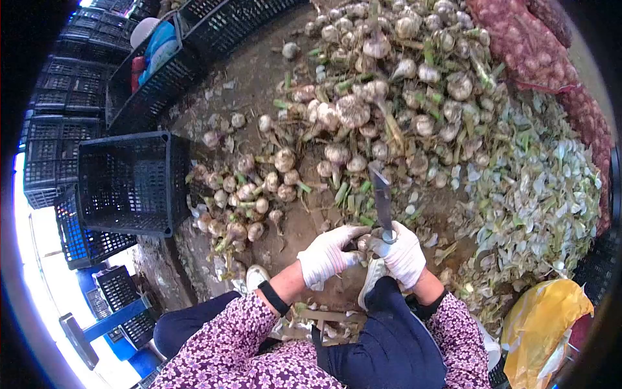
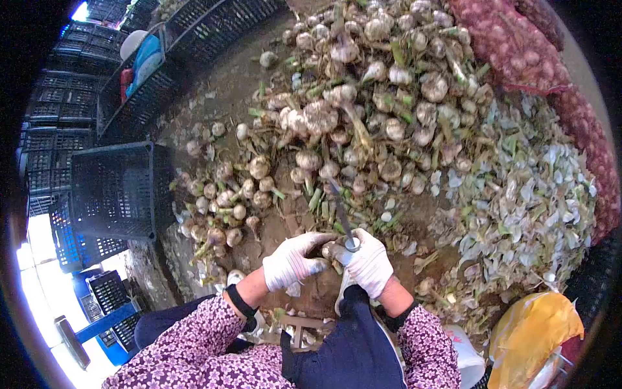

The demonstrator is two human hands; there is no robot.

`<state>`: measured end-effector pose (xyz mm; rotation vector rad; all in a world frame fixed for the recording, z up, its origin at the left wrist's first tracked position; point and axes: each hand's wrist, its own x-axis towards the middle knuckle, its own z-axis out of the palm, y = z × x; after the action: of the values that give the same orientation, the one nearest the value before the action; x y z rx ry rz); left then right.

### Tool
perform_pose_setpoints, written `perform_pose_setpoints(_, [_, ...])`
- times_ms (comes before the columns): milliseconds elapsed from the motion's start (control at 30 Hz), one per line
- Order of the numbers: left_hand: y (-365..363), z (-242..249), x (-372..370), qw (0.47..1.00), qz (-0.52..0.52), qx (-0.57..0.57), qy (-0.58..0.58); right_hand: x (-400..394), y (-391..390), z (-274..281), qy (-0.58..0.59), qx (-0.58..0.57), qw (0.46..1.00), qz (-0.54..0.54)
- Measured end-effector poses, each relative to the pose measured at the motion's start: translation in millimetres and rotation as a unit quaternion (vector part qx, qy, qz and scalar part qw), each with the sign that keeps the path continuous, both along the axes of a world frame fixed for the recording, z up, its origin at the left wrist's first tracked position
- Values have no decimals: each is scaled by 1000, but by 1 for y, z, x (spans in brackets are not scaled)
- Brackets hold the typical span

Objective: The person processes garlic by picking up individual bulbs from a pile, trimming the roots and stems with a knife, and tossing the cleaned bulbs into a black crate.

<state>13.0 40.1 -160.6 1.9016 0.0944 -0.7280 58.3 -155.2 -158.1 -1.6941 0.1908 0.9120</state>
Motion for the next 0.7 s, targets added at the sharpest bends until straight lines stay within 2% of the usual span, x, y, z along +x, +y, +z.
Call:
perform_pose_setpoints(33, [2,5,6,1000,0,0,-10,3,-6,-2,38,83,994,-60])
perform_pose_setpoints(100, [14,18,20,999,37,2,28,21,-17,-6,-50,26,997,-53])
perform_pose_setpoints(133, [22,22,27,989,125,-79,18,32,-21,-16,-163,-11,984,-73])
perform_pose_setpoints(167, [39,28,43,987,136,-64,61,45,-27,-31,-223,-85,967,-84])
perform_pose_setpoints(200, [49,63,61,977,194,-60,67,61,-27,-36,-233,-97,962,-101])
perform_pose_setpoints(233, [69,74,75,968,244,-11,65,80,-22,-36,-241,-108,957,-119])
perform_pose_setpoints(267, [86,84,91,961,271,-39,-49,101,-12,-19,-301,-171,935,-75])
perform_pose_setpoints(300, [101,111,115,949,315,11,-30,119,1,4,-316,-181,930,-47])
perform_pose_setpoints(333, [129,116,140,911,401,-93,1,135,10,-6,-362,-195,911,-22])
perform_pose_setpoints(367, [152,136,165,893,409,-180,-63,152,23,-22,-407,-206,890,1])
perform_pose_setpoints(433, [204,183,220,849,393,-285,-206,175,45,-35,-364,-287,881,90])
perform_pose_setpoints(467, [235,207,245,845,344,-321,-256,180,53,-44,-347,-330,872,100])
perform_pose_setpoints(500, [244,236,254,854,362,-252,-277,181,53,-55,-375,-345,852,120])
perform_pose_setpoints(567, [262,251,266,852,389,-196,-291,175,48,-42,-364,-321,870,92])
perform_pose_setpoints(600, [264,249,262,876,357,-161,-279,172,47,-38,-294,-311,901,74])
perform_pose_setpoints(633, [250,244,252,901,323,-129,-258,166,43,-40,-285,-313,903,72])
perform_pose_setpoints(667, [230,230,240,914,334,-90,-211,152,35,-44,-271,-154,950,-14])
perform_pose_setpoints(700, [203,212,225,933,318,-86,-142,134,23,-46,-248,2,963,-106])
